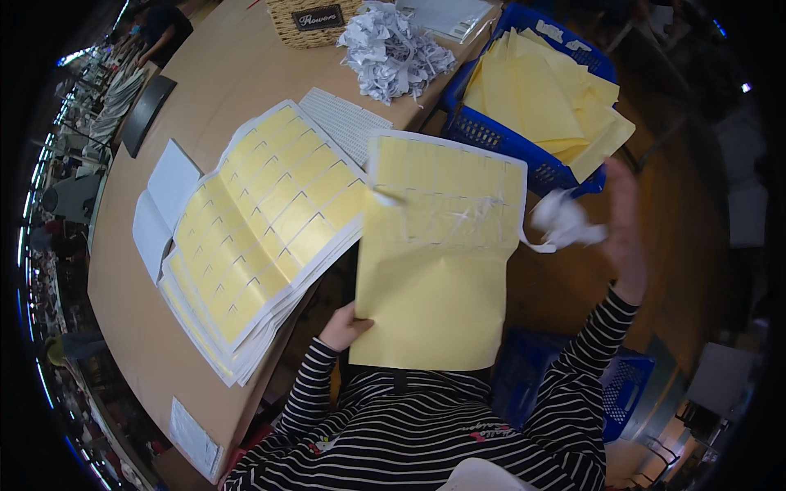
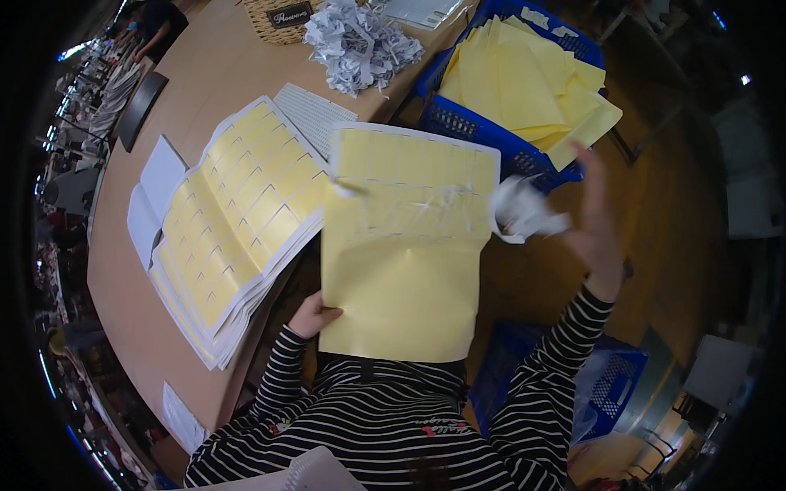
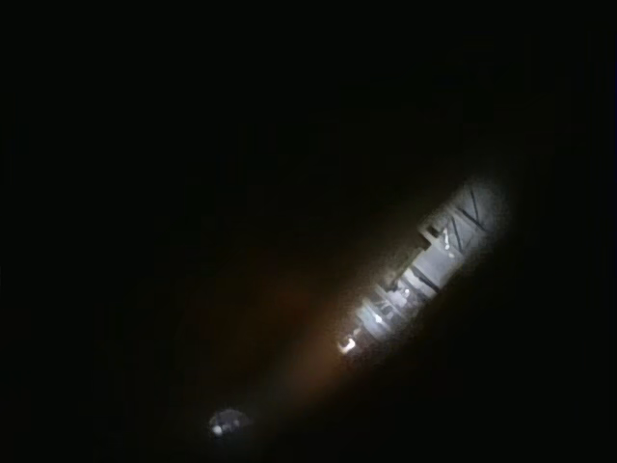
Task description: The person repeatedly peels white backing strips from yellow sheets and places the finished sheets into a blue basket. The person also gathers the removed backing strips and sets them aside on the table.
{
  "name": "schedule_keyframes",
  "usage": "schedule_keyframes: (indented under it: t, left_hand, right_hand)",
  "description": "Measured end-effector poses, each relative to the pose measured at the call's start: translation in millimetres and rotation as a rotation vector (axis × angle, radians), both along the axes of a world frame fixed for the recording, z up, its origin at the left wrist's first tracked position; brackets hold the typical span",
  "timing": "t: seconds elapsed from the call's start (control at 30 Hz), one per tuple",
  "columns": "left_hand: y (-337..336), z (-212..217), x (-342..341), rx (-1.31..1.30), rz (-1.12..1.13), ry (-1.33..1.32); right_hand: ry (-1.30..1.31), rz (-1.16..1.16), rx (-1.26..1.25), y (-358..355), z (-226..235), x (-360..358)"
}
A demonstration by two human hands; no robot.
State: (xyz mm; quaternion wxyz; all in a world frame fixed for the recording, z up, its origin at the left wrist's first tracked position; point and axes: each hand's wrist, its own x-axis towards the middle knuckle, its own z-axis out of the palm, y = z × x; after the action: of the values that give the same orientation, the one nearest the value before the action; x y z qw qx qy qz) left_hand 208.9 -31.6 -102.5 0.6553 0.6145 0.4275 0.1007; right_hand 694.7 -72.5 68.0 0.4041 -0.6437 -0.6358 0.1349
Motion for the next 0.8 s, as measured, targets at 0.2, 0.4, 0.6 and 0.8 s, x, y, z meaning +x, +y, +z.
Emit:
schedule_keyframes:
  t: [0.2, 0.4, 0.6, 0.8]
  left_hand:
    - [-25, 23, 52, 0.056, -0.151, 0.092]
    - [-47, 17, 44, -0.054, -0.210, 0.041]
    - [-21, -3, 47, -0.256, 0.139, -0.226]
    - [38, 19, 89, 0.042, 0.270, -0.342]
  right_hand:
    - [-0.054, 0.457, -0.240, 80, -88, -146]
    - [0.416, 0.340, -0.570, 123, -161, -186]
    - [0.254, 0.320, -0.391, 100, -158, -198]
    - [0.624, 0.546, -0.551, 61, -104, -194]
